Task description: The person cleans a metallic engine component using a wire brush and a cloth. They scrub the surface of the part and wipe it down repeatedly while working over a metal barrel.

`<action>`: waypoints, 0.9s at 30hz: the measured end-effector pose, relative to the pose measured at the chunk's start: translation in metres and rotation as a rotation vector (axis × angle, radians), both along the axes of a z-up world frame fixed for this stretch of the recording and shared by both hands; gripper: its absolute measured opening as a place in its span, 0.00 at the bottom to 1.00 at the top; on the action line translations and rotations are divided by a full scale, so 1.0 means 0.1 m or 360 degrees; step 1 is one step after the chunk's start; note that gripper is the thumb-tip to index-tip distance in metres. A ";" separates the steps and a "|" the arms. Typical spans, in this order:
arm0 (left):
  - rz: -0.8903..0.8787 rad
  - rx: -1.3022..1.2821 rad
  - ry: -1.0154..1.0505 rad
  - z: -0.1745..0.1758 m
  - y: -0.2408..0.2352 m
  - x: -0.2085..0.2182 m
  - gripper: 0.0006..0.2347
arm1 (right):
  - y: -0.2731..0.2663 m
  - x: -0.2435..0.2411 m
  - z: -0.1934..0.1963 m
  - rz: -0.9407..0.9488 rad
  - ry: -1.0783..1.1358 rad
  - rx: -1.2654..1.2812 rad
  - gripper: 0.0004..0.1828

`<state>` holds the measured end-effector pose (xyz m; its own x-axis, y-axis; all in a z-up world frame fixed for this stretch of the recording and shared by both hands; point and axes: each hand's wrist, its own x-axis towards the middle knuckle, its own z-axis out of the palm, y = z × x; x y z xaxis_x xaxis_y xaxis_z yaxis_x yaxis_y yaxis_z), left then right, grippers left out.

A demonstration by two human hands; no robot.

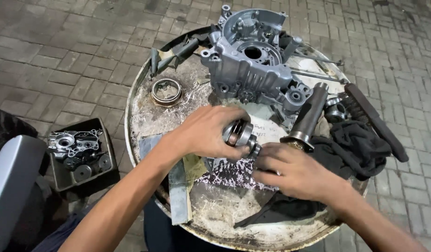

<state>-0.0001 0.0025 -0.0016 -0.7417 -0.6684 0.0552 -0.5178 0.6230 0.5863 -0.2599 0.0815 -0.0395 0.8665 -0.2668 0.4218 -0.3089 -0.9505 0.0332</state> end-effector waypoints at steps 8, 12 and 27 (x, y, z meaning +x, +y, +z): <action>0.0014 0.0001 -0.0008 0.02 0.00 0.02 0.38 | -0.29 -0.58 -0.36 -0.0526 -0.0295 0.0100 0.12; 0.0003 -0.0010 0.0046 -0.01 0.00 -0.01 0.37 | -0.05 -0.23 -0.03 -0.0330 -0.0273 0.0126 0.15; -0.0004 -0.0016 -0.0033 0.00 -0.01 0.00 0.39 | -0.22 -0.30 0.00 -0.0322 -0.0046 0.0009 0.14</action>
<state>0.0004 0.0013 -0.0014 -0.7444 -0.6662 0.0464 -0.5285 0.6301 0.5689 -0.2901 0.0590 -0.0393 0.7824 -0.4368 0.4439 -0.4946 -0.8690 0.0167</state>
